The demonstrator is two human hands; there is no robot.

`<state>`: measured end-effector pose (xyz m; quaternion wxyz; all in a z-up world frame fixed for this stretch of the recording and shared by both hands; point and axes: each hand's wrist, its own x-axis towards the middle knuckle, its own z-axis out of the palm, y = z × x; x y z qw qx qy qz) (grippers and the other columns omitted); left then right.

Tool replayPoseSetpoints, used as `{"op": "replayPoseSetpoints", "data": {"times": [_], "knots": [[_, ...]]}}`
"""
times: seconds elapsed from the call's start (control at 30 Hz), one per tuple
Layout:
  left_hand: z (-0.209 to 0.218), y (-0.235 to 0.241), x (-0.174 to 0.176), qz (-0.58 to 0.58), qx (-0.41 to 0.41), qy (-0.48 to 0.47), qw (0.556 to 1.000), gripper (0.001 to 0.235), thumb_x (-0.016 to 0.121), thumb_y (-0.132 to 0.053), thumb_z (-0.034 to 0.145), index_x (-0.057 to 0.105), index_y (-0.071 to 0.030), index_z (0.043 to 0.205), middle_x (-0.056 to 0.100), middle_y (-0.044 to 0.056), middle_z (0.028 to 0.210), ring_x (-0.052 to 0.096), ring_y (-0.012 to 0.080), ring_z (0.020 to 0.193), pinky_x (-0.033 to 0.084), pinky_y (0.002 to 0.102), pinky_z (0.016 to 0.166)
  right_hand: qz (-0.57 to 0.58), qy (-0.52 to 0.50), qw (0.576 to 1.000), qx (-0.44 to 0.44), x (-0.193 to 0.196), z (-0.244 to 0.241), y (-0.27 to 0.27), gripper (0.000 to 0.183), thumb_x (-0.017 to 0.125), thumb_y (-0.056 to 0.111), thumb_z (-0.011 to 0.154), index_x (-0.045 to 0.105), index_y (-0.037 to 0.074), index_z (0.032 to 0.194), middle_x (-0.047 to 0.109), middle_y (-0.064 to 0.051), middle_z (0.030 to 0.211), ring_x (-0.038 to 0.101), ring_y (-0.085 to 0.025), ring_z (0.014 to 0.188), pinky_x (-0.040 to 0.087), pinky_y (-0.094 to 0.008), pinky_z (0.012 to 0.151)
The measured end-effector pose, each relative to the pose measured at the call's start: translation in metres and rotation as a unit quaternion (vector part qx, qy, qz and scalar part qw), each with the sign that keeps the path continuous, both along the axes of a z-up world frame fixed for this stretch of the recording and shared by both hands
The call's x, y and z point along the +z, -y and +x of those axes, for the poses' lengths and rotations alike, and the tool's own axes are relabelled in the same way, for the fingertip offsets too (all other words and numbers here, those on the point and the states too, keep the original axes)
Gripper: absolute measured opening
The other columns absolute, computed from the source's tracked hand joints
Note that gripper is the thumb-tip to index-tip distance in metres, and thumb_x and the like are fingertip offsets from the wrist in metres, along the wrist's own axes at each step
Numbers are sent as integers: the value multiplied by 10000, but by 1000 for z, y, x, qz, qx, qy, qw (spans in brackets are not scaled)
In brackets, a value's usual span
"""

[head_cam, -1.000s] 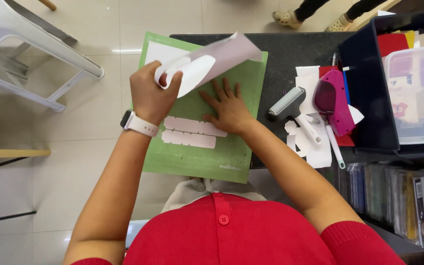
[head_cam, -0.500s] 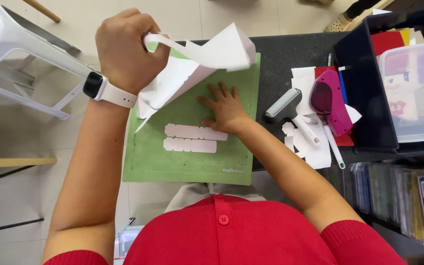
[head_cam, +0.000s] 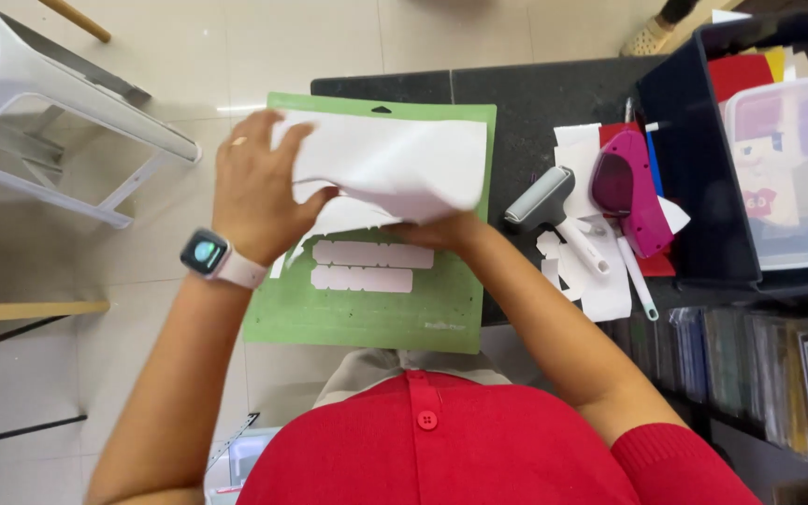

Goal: Operating a paper cutting machine, weeding cutouts from a mat, and folding the paper into shapes.

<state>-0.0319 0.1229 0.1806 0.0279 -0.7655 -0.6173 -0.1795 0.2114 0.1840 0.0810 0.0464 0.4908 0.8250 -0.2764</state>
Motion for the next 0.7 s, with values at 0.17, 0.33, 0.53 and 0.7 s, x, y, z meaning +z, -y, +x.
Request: {"op": "replayPoseSetpoints", "data": {"times": [0.17,0.33,0.53,0.7], "knots": [[8,80,-109,148,85,178,969,282,818,-316,910,593,-158,847,547,-5,821,598,262,753,498,363,694,-28,2,1000,-13,13,-1,-22,684,442,736,814,637,313,1315,532,-66,1410,398,-414,1350,319,-506,1159],[35,149,-146,251,41,144,956,485,848,-229,761,640,-127,1187,603,144,1213,608,363,1078,464,524,925,-50,3,999,-4,27,3,-25,743,324,781,844,688,288,1264,599,-89,1338,469,-393,1315,349,-499,1145],[14,193,-180,70,443,431,783,1027,968,-95,713,325,-152,1511,249,161,1417,358,409,1315,390,569,1039,-66,-2,998,8,53,-9,-38,888,165,841,883,755,255,1195,689,-120,1243,564,-365,1269,389,-491,1127],[67,190,-116,-235,410,749,464,808,830,-153,840,390,17,1496,461,198,1331,557,304,1083,503,428,905,-59,-11,998,-3,37,-16,-36,950,60,871,920,789,313,1164,745,-86,1169,629,-337,1214,445,-468,1059]]}}
